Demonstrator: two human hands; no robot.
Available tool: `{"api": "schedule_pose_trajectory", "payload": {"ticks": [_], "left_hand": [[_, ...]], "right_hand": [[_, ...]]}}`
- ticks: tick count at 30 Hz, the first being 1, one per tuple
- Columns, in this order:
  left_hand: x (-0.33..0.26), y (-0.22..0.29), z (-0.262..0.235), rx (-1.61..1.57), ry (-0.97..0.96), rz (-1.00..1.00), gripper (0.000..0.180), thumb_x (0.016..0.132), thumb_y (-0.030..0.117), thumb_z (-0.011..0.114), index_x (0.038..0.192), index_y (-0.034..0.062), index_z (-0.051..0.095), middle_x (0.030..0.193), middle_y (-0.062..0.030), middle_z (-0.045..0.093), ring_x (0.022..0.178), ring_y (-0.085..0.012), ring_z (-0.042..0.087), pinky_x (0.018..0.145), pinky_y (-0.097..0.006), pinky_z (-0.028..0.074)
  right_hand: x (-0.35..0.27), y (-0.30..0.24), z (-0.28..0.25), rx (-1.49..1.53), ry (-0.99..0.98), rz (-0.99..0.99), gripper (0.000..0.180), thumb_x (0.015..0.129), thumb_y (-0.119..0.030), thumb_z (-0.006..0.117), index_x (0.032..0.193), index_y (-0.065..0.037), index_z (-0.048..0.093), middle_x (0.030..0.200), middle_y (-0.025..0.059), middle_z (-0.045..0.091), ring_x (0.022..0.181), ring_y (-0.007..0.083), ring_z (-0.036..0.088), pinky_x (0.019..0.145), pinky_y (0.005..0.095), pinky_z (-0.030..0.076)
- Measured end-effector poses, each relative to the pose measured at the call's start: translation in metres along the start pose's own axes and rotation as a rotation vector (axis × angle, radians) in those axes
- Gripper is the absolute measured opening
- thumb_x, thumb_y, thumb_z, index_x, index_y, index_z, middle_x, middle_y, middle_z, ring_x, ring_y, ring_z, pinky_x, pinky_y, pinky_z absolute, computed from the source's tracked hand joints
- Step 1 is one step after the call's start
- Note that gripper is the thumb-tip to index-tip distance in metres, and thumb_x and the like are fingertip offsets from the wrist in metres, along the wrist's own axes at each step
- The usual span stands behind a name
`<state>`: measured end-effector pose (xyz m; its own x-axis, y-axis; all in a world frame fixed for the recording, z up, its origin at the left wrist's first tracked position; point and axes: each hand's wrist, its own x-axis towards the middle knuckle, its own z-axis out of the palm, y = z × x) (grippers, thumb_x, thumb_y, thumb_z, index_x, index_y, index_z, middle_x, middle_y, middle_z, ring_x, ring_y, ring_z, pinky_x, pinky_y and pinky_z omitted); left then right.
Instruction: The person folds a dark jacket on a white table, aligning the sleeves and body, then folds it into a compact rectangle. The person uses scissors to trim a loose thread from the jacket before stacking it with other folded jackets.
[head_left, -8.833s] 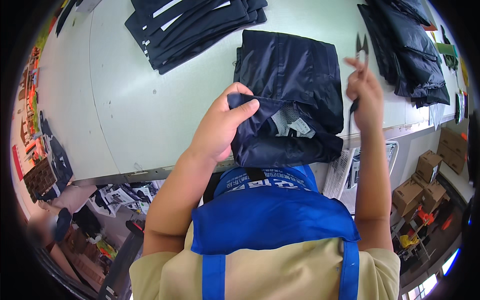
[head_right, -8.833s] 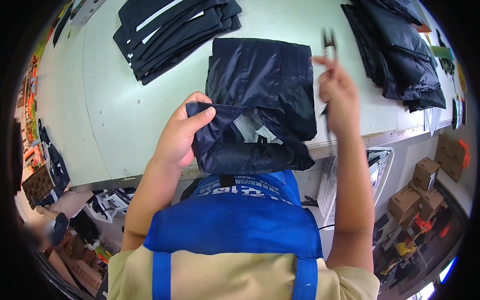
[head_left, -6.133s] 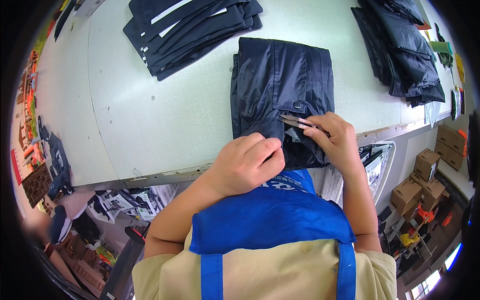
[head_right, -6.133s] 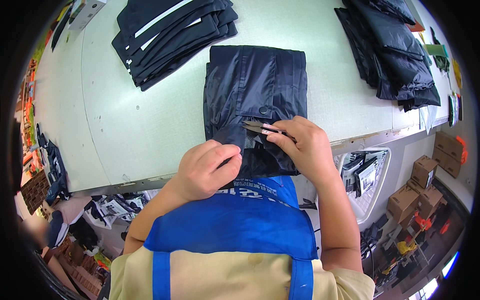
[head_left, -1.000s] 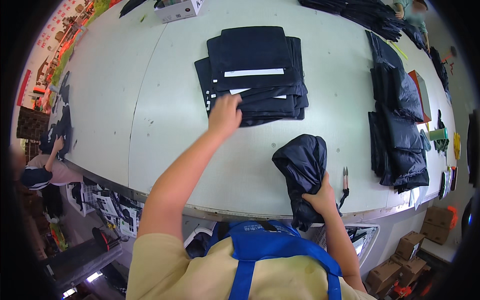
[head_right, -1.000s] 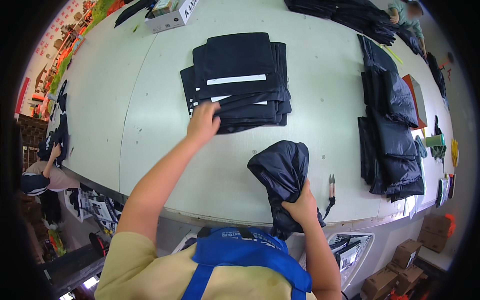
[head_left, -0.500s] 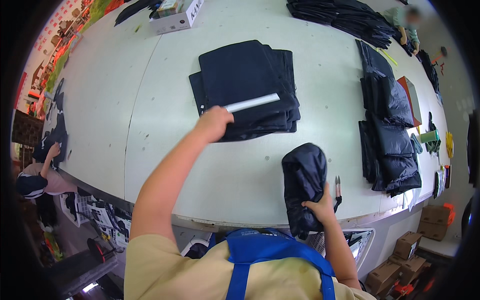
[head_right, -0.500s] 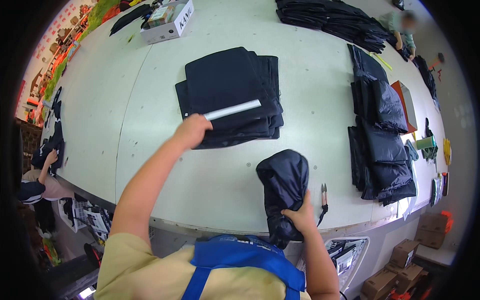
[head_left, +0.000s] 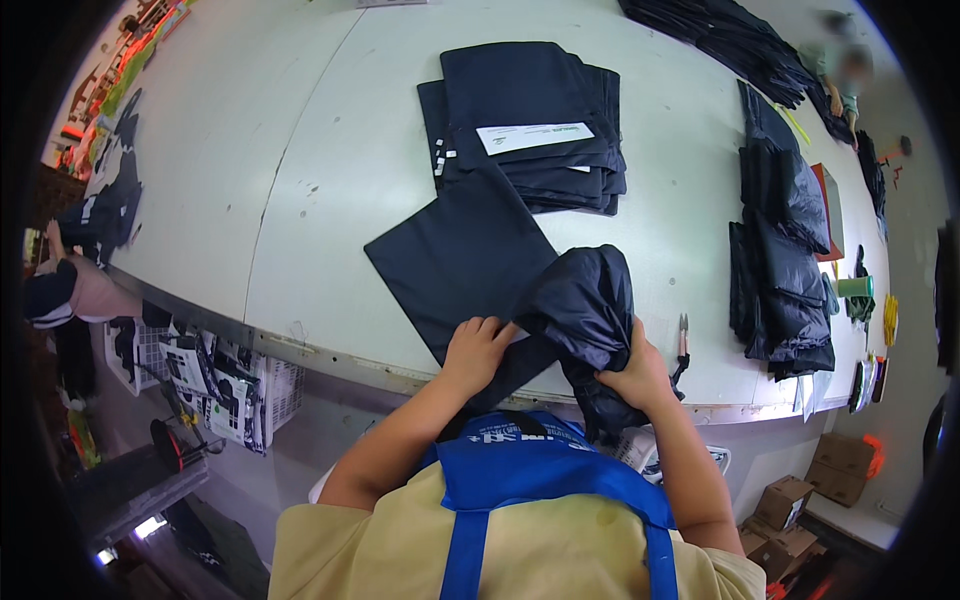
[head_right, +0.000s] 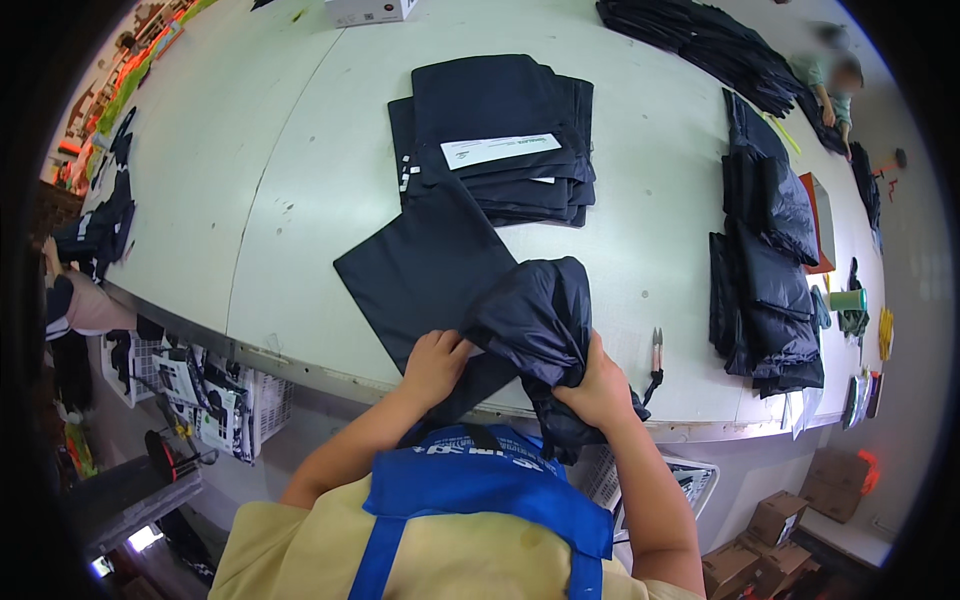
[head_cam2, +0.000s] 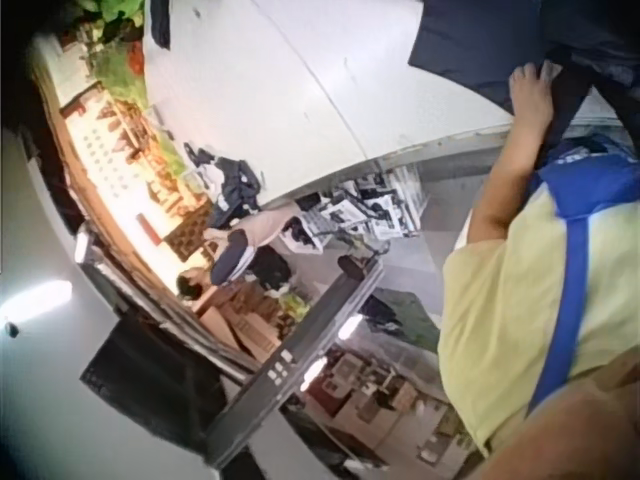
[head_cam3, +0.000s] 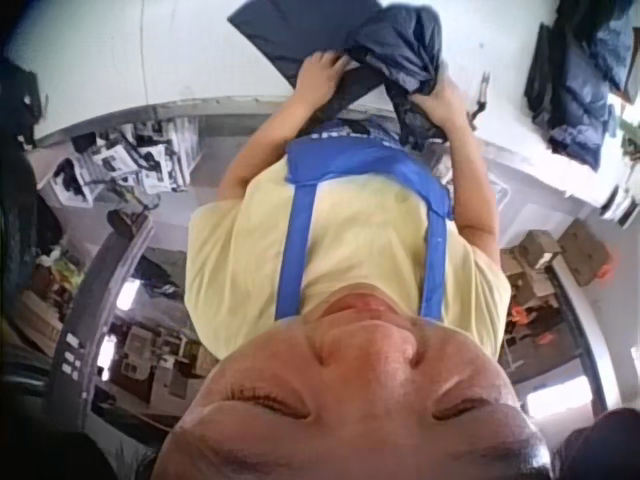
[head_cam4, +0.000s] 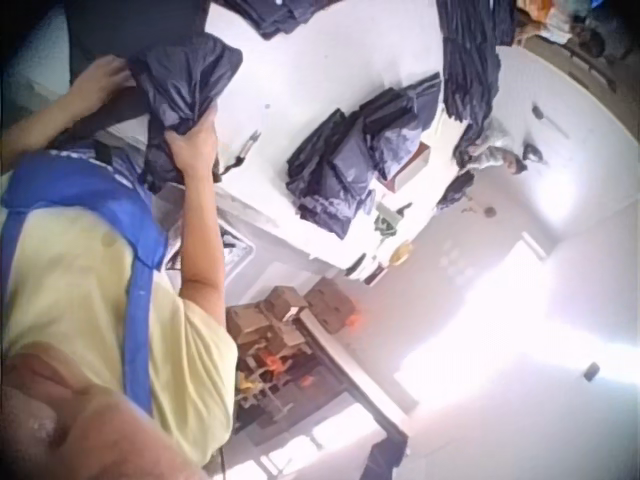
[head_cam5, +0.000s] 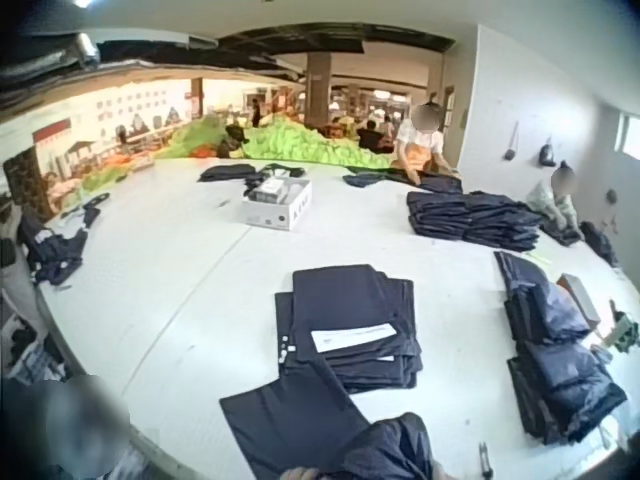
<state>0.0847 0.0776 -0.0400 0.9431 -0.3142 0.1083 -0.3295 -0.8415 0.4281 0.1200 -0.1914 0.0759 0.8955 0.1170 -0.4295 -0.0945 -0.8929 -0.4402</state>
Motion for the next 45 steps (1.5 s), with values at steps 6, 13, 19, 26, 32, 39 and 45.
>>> {"api": "schedule_pose_trajectory", "payload": {"ticks": [6,13,19,26,32,39,45], "left_hand": [[0.006,-0.014,-0.021,-0.062,-0.122,-0.006,0.046,0.074,0.013,0.068,0.119,0.0132,0.059,0.097,-0.0098,0.055,0.092,-0.0291,0.057,0.077,-0.038,0.051],[0.012,-0.025,-0.028,-0.012,-0.204,-0.048,0.032,0.083,0.005,0.051,0.114,0.0106,0.057,0.099,-0.0106,0.051,0.088,-0.0309,0.057,0.077,-0.039,0.051],[0.031,-0.001,-0.064,-0.087,0.094,0.055,0.011,0.081,0.004,0.051,0.092,0.0042,0.053,0.096,-0.0119,0.049,0.087,-0.0303,0.055,0.074,-0.039,0.051],[0.027,0.018,-0.105,-0.070,0.136,0.042,0.019,0.074,0.001,0.058,0.092,0.0045,0.054,0.086,-0.0121,0.054,0.083,-0.0320,0.056,0.071,-0.040,0.049],[0.036,0.094,-0.090,-0.324,0.138,0.406,0.019,0.077,0.007,0.059,0.095,0.0044,0.059,0.088,-0.0103,0.055,0.081,-0.0284,0.058,0.072,-0.038,0.051],[-0.014,0.008,-0.045,-0.342,0.434,0.103,0.081,0.065,0.008,0.072,0.139,0.0041,0.038,0.135,-0.0174,0.049,0.122,-0.0357,0.050,0.100,-0.044,0.041],[0.031,0.014,-0.050,-0.629,0.551,0.134,0.064,0.077,-0.005,0.062,0.138,0.0103,0.047,0.125,-0.0199,0.059,0.110,-0.0338,0.061,0.094,-0.035,0.049]], "right_hand": [[-0.013,0.006,0.001,-0.213,-0.106,-0.134,0.095,0.059,-0.025,0.075,0.140,-0.005,0.030,0.109,0.0234,0.061,0.099,0.0417,0.061,0.085,0.0448,0.051],[-0.019,0.015,0.006,-0.232,-0.119,-0.142,0.093,0.059,-0.025,0.075,0.140,-0.006,0.033,0.105,0.0215,0.062,0.096,0.0405,0.061,0.084,0.0440,0.050],[-0.015,-0.023,0.009,-0.484,-0.192,-0.560,0.089,0.058,-0.024,0.075,0.138,-0.007,0.040,0.094,0.0182,0.062,0.089,0.0367,0.062,0.080,0.0453,0.050],[0.004,-0.036,0.010,-0.313,0.068,-0.143,0.096,0.061,-0.025,0.075,0.145,-0.009,0.031,0.093,0.0180,0.063,0.085,0.0361,0.065,0.077,0.0443,0.053],[0.021,-0.043,0.026,0.045,0.003,-0.119,0.065,0.064,-0.030,0.073,0.117,0.003,0.055,0.106,0.0273,0.064,0.098,0.0425,0.061,0.083,0.0452,0.050],[0.017,-0.023,0.031,1.145,-0.011,-0.039,0.050,0.061,-0.009,0.074,0.106,0.005,0.060,0.098,0.0147,0.067,0.093,0.0219,0.063,0.084,0.0328,0.049],[0.013,-0.050,0.013,1.145,0.103,-0.050,0.047,0.071,-0.004,0.066,0.116,0.006,0.053,0.104,0.0148,0.066,0.094,0.0211,0.063,0.085,0.0307,0.048]]}}
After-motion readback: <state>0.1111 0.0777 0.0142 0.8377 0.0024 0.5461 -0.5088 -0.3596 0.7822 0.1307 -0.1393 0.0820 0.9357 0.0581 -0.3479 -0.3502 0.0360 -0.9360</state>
